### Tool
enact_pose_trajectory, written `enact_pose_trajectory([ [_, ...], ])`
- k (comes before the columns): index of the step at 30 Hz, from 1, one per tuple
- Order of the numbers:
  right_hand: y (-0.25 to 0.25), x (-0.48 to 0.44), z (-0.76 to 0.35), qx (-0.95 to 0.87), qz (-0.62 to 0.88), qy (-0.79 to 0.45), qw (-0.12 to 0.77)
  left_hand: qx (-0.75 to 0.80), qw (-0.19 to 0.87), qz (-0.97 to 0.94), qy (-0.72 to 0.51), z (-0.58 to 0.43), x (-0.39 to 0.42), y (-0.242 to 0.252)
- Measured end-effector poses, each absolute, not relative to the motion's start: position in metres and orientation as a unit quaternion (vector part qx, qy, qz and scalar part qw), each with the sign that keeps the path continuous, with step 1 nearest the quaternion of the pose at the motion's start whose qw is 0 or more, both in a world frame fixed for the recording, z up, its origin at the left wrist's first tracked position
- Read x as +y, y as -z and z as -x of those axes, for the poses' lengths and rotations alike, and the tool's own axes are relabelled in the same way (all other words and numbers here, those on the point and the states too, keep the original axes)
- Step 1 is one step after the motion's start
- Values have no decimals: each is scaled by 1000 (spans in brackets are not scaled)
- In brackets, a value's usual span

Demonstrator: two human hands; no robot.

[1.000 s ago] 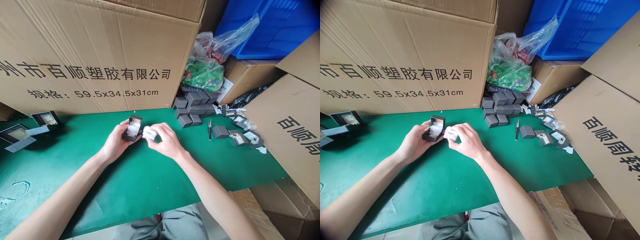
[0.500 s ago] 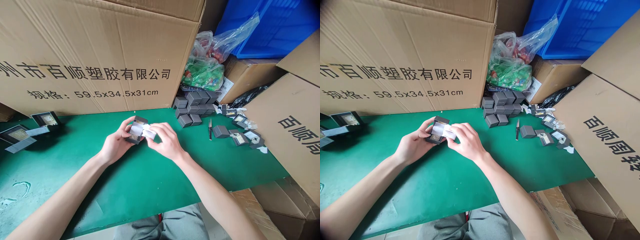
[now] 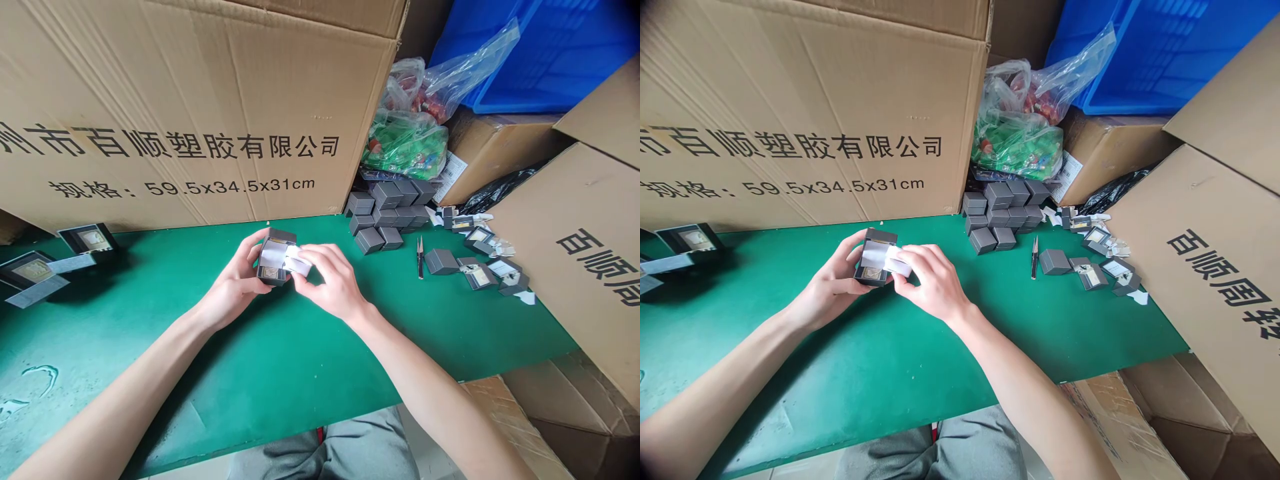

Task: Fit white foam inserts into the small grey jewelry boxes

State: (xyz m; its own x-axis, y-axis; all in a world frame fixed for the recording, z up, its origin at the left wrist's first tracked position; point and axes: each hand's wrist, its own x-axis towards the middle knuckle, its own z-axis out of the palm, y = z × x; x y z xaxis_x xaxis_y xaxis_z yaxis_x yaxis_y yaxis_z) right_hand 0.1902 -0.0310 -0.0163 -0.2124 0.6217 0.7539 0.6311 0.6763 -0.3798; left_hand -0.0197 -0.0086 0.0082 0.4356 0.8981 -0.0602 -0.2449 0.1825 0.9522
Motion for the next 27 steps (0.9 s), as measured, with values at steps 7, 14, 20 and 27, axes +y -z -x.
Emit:
enact_pose_trajectory([
  [7,16,-31,-188,-765,391,10,512,347,678,-494,-420,16,-10,-13],
  [14,20,-27,-190,-737,427,-2,524,386,673,-504,-380,16,-11,-8],
  [20,22,-27,-193,-753,421,10,505,394,650,-537,-367,17,-11,-2],
  [27,18,-28,-190,-759,413,-26,503,406,663,-481,-406,13,-9,-4],
])
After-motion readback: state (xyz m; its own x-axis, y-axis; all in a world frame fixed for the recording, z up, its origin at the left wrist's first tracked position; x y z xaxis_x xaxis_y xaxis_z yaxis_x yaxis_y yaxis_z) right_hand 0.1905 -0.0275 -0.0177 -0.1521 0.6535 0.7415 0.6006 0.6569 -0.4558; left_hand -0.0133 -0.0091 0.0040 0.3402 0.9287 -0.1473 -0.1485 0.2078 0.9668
